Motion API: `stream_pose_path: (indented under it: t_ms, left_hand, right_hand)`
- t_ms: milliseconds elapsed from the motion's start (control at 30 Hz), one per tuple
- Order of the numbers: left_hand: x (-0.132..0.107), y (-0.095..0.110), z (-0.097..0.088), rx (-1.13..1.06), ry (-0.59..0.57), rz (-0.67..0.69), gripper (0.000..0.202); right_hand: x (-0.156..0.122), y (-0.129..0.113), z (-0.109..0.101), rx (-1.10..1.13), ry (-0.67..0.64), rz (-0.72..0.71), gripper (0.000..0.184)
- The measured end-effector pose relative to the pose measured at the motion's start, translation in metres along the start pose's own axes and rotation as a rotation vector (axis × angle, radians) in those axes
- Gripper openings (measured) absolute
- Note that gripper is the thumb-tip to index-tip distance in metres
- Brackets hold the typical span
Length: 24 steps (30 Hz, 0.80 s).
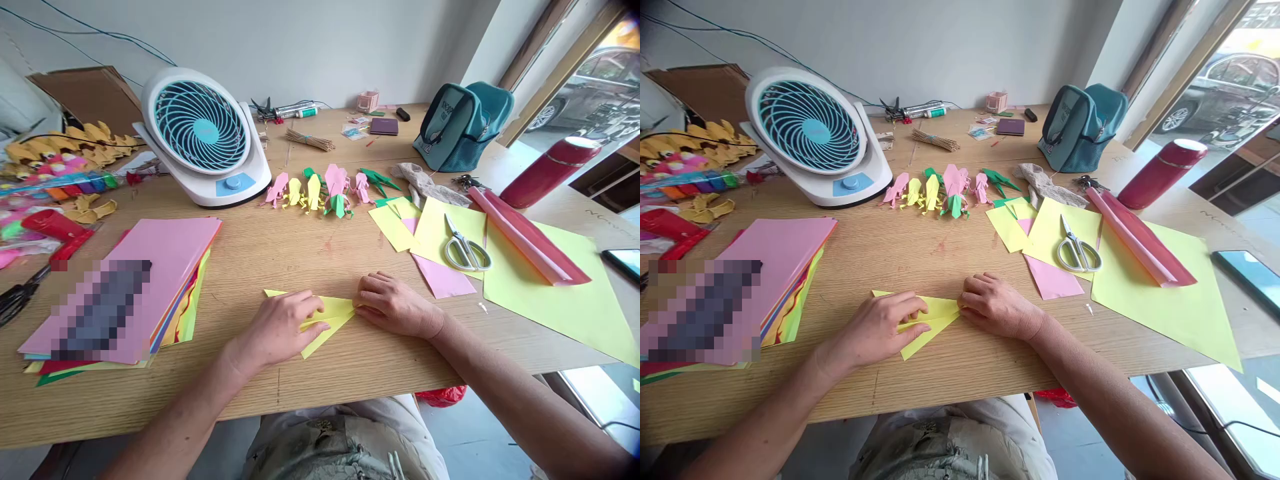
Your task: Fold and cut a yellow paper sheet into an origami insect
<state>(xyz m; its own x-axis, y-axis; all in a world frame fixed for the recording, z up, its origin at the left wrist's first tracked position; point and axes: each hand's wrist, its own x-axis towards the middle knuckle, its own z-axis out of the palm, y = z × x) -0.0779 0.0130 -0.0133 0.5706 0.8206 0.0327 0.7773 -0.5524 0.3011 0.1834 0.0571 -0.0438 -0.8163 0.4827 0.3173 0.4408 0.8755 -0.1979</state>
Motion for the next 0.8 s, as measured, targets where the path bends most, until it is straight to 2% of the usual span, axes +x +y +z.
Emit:
stream_pose_path:
  t_ms: [167,300,467,600,800]
  left_hand:
    - [0.012,0.031,-0.007,0.286,-0.109,0.05,0.01]
    - [0.024,0.046,0.004,0.388,-0.156,0.04,0.005]
    - [0.021,0.048,0.02,0.482,-0.137,0.033,0.011]
    - [0.012,0.043,0.025,0.514,-0.079,0.089,0.012]
    - [0.007,0.043,0.031,0.526,0.012,0.08,0.014]
  right_hand:
    - [0.0,-0.001,0.003,-0.005,0.003,-0.015,0.019]
    - [-0.001,-0.001,0.004,0.015,0.006,-0.02,0.018]
    - [-0.001,-0.001,0.005,0.027,0.002,-0.007,0.017]
    - [-0.001,-0.002,0.005,0.021,-0.001,0.005,0.019]
    - [0.001,-0.006,0.005,0.024,-0.01,-0.012,0.016]
